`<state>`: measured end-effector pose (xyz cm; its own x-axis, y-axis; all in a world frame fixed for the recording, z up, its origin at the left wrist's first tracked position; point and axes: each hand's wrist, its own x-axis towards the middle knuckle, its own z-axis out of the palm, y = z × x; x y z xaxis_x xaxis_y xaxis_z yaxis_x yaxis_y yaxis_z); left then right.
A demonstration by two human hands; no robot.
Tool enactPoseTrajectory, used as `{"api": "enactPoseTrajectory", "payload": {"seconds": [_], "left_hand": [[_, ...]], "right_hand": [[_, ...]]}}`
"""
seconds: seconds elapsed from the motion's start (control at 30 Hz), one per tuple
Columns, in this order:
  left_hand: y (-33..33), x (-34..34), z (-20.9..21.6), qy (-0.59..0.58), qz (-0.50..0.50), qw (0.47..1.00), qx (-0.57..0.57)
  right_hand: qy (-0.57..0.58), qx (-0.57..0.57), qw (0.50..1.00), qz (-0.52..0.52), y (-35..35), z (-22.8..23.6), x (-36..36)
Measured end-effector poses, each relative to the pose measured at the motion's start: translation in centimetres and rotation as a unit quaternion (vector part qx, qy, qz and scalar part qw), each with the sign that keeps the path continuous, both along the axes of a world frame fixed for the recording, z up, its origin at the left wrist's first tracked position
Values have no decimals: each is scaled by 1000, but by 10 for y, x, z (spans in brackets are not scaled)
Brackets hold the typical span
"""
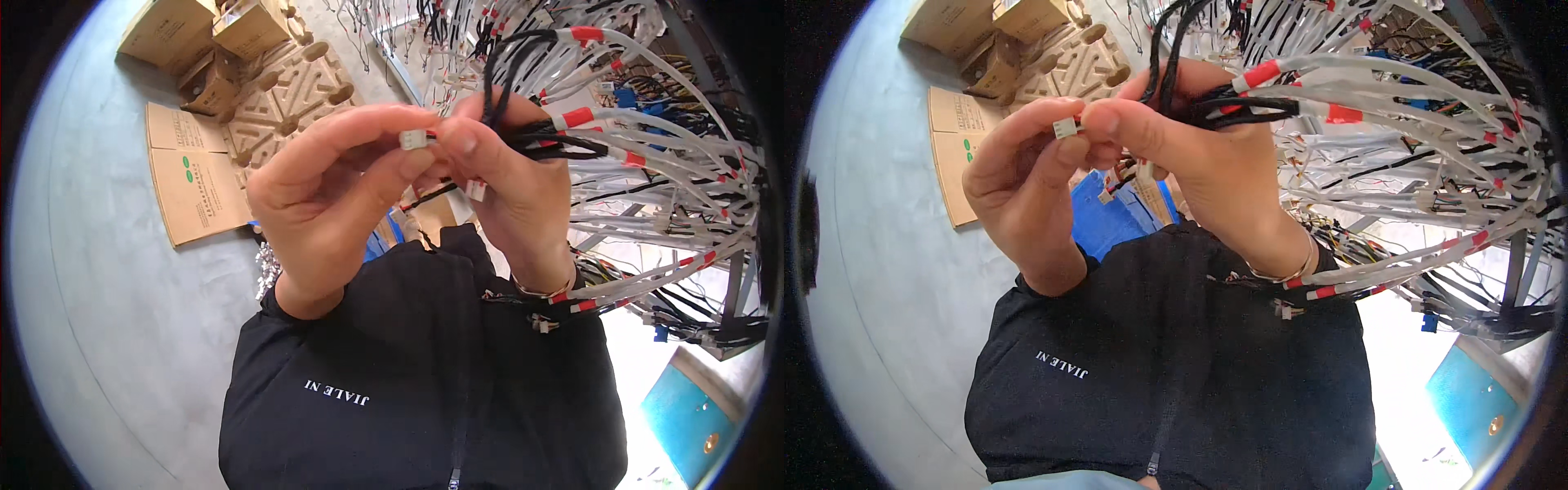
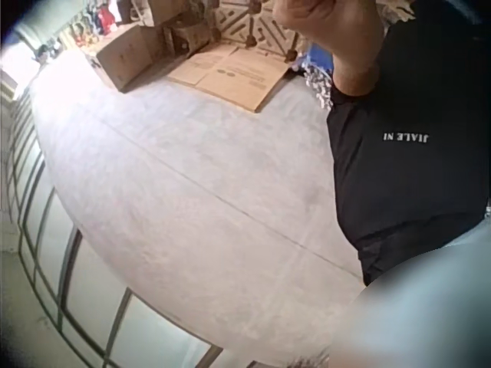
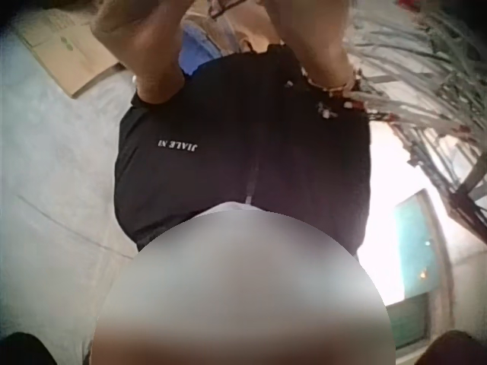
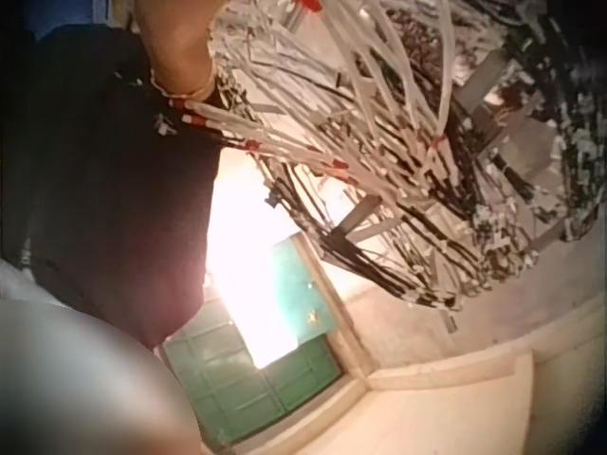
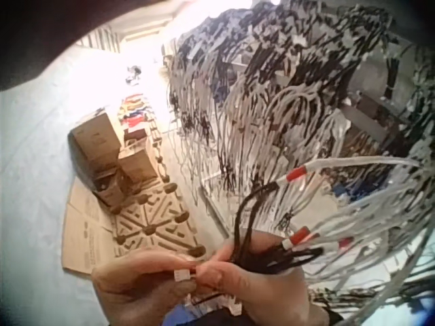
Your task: The person is inspecting and trimming components of wire harnesses hanging on a rack.
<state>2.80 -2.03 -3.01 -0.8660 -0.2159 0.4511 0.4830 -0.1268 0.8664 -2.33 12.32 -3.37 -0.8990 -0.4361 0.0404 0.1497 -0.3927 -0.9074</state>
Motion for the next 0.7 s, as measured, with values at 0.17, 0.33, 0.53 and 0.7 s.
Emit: {"api": "enactPoseTrajectory", "payload": {"seconds": [0.17,0.33,0.53,0.7], "left_hand": [[-29,-3,-9,-92,46,982,158],[-45,-11,-53,-173,-10,982,75],[34,-2,-55,134,80,965,-211],[68,8,-68,48,-176,916,-358]], "right_hand": [[-12,-98,992,-74,-7,-3,-17],[30,-97,995,5,-8,6,-24],[-12,-209,969,-131,-8,-36,-85],[-34,-183,970,-154,-9,-42,-102]]}}
